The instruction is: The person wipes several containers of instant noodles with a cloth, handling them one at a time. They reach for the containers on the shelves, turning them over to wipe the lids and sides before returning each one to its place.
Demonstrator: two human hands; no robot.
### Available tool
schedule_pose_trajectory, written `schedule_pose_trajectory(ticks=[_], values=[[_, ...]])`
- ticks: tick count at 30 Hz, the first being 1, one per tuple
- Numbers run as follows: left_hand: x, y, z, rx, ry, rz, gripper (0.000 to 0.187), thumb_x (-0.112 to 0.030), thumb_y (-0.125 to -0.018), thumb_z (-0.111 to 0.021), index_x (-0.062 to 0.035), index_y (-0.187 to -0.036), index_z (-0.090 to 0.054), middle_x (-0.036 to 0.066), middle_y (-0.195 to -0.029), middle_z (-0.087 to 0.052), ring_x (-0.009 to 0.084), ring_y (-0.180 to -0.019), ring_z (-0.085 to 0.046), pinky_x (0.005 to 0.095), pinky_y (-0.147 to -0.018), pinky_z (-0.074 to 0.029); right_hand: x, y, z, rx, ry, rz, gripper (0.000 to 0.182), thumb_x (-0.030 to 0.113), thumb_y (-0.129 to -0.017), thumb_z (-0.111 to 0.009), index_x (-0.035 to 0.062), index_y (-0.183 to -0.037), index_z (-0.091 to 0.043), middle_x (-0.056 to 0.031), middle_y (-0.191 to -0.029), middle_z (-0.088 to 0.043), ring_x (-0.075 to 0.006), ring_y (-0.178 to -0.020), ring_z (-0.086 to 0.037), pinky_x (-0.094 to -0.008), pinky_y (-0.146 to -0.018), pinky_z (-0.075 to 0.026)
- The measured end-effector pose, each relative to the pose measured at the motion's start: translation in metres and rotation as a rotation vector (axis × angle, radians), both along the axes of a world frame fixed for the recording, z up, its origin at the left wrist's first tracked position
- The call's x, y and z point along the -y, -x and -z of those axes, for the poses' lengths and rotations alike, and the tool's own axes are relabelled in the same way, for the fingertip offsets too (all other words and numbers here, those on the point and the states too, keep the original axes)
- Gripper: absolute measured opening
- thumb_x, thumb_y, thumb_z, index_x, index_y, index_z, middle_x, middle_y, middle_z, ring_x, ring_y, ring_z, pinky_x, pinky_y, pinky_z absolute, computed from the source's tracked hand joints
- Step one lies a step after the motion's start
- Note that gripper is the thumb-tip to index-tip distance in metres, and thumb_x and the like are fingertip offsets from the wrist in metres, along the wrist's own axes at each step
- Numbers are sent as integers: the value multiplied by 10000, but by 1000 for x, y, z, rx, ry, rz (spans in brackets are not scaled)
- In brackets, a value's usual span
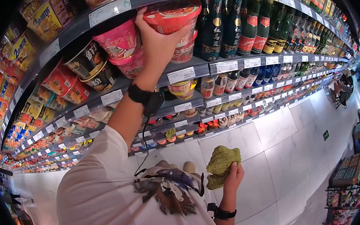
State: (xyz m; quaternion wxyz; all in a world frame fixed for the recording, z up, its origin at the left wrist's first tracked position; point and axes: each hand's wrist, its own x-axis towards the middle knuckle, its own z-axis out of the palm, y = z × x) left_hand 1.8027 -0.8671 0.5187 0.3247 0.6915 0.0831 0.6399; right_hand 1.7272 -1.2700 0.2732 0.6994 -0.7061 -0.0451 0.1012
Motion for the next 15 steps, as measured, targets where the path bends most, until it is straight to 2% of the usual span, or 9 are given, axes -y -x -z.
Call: schedule_pose_trajectory(ticks=[3,5,8,10,12,13,15], values=[[-7,-16,0,13,-41,-68,1108,-267,-602,-943,2,-1440,-270,239,-1380,-398,376,-1274,-437,467,-1076,-390,2,-4,5,-14,1,-30,356,292,-1052,-493,-21,-967,-640,1,-878,-612,-75,-817,-518,-257,-739,-434],[-11,-23,1,-4,-47,-102,1126,-282,-604,-948,23,-1439,-258,246,-1372,-407,366,-1275,-446,457,-1080,-392,3,-7,7,-21,10,-53,356,295,-1051,-494,-20,-968,-638,4,-879,-610,-73,-819,-515,-256,-733,-432],[-21,-34,6,-25,-32,-135,1153,-305,-603,-952,47,-1442,-243,261,-1367,-417,364,-1276,-458,448,-1086,-394,-5,-7,-3,-36,39,-86,318,235,-1037,-508,-51,-1051,-645,-28,-937,-643,-93,-877,-561,-253,-786,-458],[-27,-39,11,-30,-8,-137,1161,-311,-601,-951,50,-1445,-240,268,-1369,-417,372,-1276,-460,449,-1086,-393,-28,-4,-35,45,-145,61,254,95,-994,-518,-72,-1128,-655,-71,-1000,-688,-119,-959,-611,-251,-852,-473],[-25,-37,8,-43,-43,-197,1185,-318,-593,-954,42,-1451,-221,273,-1373,-418,385,-1272,-465,450,-1088,-391,-29,-11,-44,61,-110,26,262,61,-977,-514,-70,-1155,-655,-85,-1048,-691,-134,-1009,-614,-256,-885,-470],[-21,-36,9,31,-63,-175,1004,-282,-650,-926,44,-1398,-342,264,-1344,-457,377,-1279,-468,452,-1098,-377,-26,-14,-45,85,-80,-9,282,27,-960,-509,-68,-1182,-654,-100,-1096,-695,-148,-1059,-617,-260,-918,-467],[-7,-32,1,-24,-31,-234,1043,-264,-649,-929,40,-1422,-296,267,-1355,-431,381,-1294,-444,466,-1098,-371,-12,-26,-38,102,-17,-95,273,25,-958,-510,-59,-1168,-663,-97,-1106,-693,-147,-1053,-613,-263,-918,-464]])
